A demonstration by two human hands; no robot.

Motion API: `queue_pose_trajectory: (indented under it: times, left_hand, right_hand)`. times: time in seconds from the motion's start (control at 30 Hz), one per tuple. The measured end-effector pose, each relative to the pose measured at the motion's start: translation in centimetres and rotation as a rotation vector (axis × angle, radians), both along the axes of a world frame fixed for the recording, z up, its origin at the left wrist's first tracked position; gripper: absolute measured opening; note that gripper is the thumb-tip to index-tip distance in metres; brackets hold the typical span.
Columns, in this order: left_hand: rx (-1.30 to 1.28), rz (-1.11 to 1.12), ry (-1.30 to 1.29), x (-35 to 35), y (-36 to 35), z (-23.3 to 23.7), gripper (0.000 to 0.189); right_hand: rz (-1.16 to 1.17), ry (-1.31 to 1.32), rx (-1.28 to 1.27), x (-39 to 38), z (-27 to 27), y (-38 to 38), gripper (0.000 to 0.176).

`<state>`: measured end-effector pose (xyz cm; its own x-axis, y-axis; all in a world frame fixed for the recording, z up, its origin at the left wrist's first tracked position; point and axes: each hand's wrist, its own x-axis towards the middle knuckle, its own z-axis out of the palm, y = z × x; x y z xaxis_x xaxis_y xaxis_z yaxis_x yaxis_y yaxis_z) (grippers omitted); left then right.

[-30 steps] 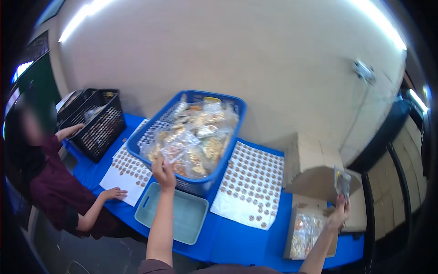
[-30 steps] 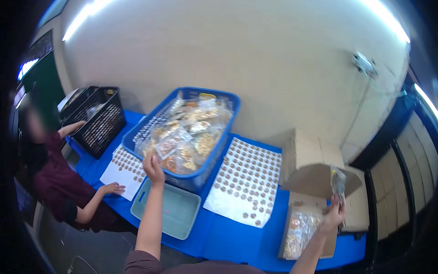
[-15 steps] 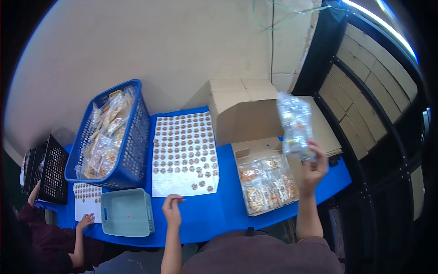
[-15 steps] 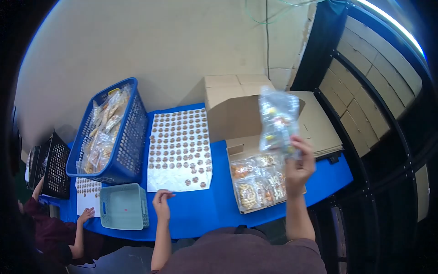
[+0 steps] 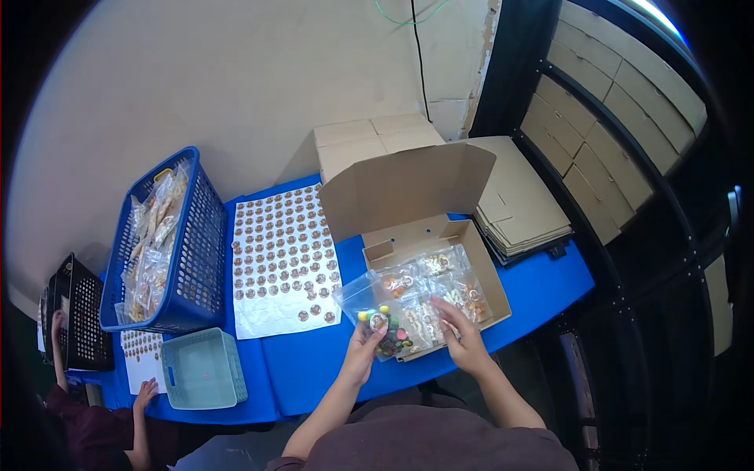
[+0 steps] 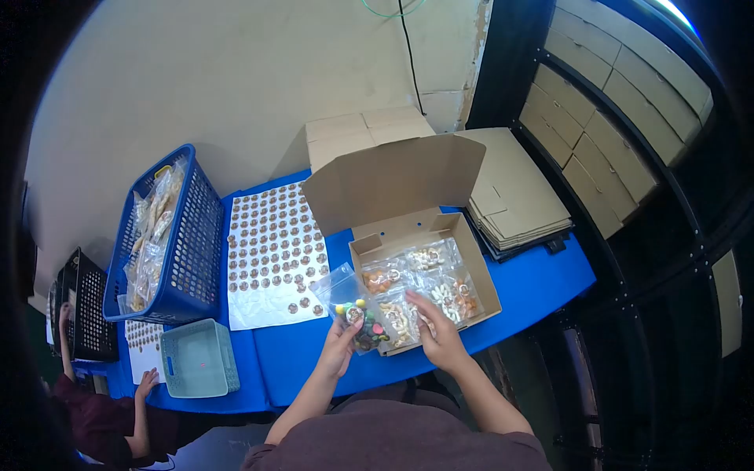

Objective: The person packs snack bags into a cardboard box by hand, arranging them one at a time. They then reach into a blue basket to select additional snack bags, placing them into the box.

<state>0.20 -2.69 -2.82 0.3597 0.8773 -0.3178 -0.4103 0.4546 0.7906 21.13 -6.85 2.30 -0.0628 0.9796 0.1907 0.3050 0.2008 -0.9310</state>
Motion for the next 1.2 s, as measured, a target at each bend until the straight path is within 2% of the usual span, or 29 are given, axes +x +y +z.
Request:
queue_pose_trajectory:
  times: [0.03, 0.07, 0.1, 0.17, 0.2, 0.23, 0.3, 0.33, 0.47, 0.53, 0.6, 0.67, 0.77, 0.8, 0.83, 0.9, 0.97, 1.0, 1.03, 1.07, 1.1, 1.17, 1.2]
  left_hand:
    - [-0.004, -0.005, 0.001, 0.0, -0.2, -0.1, 0.039]
    - [-0.021, -0.011, -0.048, 0.0, -0.3, -0.1, 0.038]
    - [-0.038, -0.016, -0.096, 0.1, -0.5, -0.2, 0.037]
    - [0.034, -0.001, -0.037, 0.7, -1.3, 0.0, 0.035]
    - [0.16, -0.027, 0.083, 0.7, -1.8, -0.1, 0.033]
    - [0.288, -0.054, 0.203, 0.8, -2.2, -0.1, 0.032]
    - [0.36, -0.014, 0.232, 0.9, -3.3, -0.3, 0.031]
    - [0.332, 0.012, 0.278, 0.8, -3.5, -0.5, 0.032]
    - [0.245, 0.074, 0.371, -0.4, -4.0, -2.9, 0.033]
    - [0.243, 0.096, 0.324, -0.4, -3.9, -2.2, 0.031]
    - [0.243, 0.118, 0.279, -0.6, -3.7, -0.4, 0.03]
    - [0.429, 0.001, 0.495, -0.9, -3.8, 1.9, 0.035]
    - [0.453, 0.038, 0.544, -1.5, -3.7, 1.5, 0.035]
    - [0.455, 0.047, 0.549, -1.8, -3.5, 1.0, 0.035]
    - [0.426, 0.068, 0.541, -2.0, -3.2, 0.4, 0.034]
    - [0.408, 0.098, 0.529, -2.3, -2.9, -0.4, 0.034]
    - [0.465, 0.103, 0.255, -1.7, -2.3, -0.9, 0.035]
    - [0.475, 0.112, 0.244, -1.4, -2.1, -0.3, 0.035]
    - [0.497, -0.004, 0.323, -1.4, -2.2, 0.9, 0.038]
    - [0.516, -0.121, 0.406, -1.4, -2.3, 1.9, 0.042]
    - [0.521, -0.116, 0.404, -1.5, -2.3, 2.9, 0.042]
    - [0.401, -0.327, 0.485, -1.6, -2.3, 4.3, 0.05]
    - [0.482, -0.324, 0.456, -1.4, -2.4, 4.0, 0.058]
  right_hand:
    - [-0.099, 0.128, -0.094, 0.1, 0.1, -0.2, 0.048]
    - [-0.031, 0.173, -0.127, 0.2, -0.4, -0.1, 0.057]
    - [-0.035, 0.174, -0.13, -0.1, -0.8, -0.2, 0.057]
    - [0.076, 0.165, -0.196, -1.8, -1.4, -0.4, 0.064]
    - [0.07, 0.319, -0.381, -2.9, -0.6, -1.0, 0.059]
    - [0.071, 0.32, -0.378, -3.6, -0.8, -1.0, 0.059]
    - [0.049, 0.355, -0.578, -4.4, -1.7, -1.1, 0.044]
    - [0.07, 0.377, -0.558, -4.5, -2.5, -1.3, 0.032]
    - [0.101, 0.546, -0.452, -5.0, -5.1, -1.4, 0.031]
    - [0.109, 0.634, -0.522, -5.2, -3.2, -1.1, 0.033]
    - [0.129, 0.572, -0.496, -5.8, -1.7, -1.0, 0.033]
    - [0.153, 0.508, -0.468, -6.2, -1.6, -0.8, 0.034]
    - [0.192, 0.492, -0.482, -6.5, -2.7, -0.5, 0.034]
    - [0.202, 0.589, -0.502, -6.6, -3.0, -0.2, 0.034]
    - [0.212, 0.687, -0.519, -6.6, -3.2, 0.1, 0.034]
    - [0.229, 0.673, -0.536, -6.2, -3.3, 0.9, 0.035]
    - [0.241, 0.638, -0.543, -5.3, -2.3, 1.8, 0.035]
    - [0.269, 0.526, -0.458, -5.0, -1.2, 1.8, 0.035]
    - [0.298, 0.417, -0.375, -4.7, -0.5, 1.9, 0.035]
    - [0.307, 0.415, -0.364, -4.4, -0.3, 2.0, 0.034]
    - [0.312, 0.41, -0.36, -4.4, -0.3, 2.1, 0.034]
    - [0.105, 0.563, -0.41, -4.4, -0.3, 2.2, 0.03]
    - [0.054, 0.672, -0.404, -4.2, -0.6, 2.5, 0.025]
